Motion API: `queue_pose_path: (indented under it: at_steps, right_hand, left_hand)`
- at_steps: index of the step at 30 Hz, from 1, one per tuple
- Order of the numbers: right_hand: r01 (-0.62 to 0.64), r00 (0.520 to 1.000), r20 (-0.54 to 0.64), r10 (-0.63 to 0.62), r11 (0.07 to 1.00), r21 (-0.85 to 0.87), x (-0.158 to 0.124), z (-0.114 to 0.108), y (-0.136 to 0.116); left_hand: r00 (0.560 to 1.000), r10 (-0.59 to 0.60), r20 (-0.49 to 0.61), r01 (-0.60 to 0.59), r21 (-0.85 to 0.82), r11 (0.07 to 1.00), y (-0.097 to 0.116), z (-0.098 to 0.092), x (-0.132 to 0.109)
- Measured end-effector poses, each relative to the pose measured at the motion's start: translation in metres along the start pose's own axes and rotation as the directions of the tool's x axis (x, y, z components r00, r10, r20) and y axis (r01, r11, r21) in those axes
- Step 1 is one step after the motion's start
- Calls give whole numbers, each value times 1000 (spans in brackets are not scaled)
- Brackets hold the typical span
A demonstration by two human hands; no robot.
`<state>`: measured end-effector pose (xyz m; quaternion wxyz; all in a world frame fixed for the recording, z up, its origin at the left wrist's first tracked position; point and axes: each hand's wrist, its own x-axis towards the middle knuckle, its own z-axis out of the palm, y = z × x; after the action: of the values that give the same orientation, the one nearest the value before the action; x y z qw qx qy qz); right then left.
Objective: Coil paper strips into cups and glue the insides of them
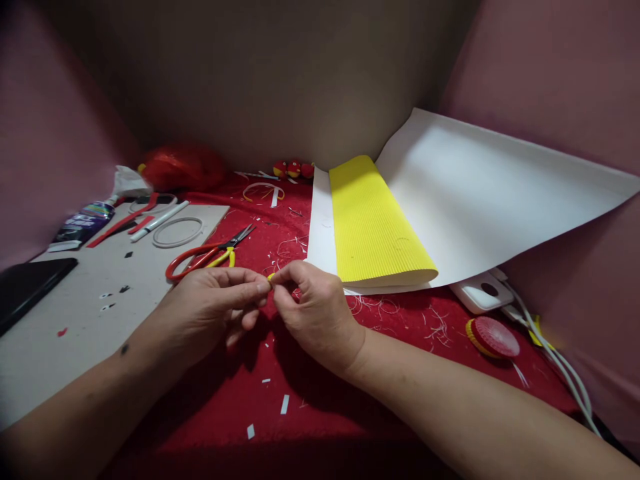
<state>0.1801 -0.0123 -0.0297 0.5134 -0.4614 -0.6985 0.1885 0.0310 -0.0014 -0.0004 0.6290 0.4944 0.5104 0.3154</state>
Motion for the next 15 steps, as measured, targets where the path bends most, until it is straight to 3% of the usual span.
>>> queue_pose_path:
  at_steps: [15]
  right_hand:
    - [187, 982, 40, -183, 975, -121, 0, -2, 2]
  left_hand:
    - [995, -9, 100, 27, -185, 982, -5, -1, 8]
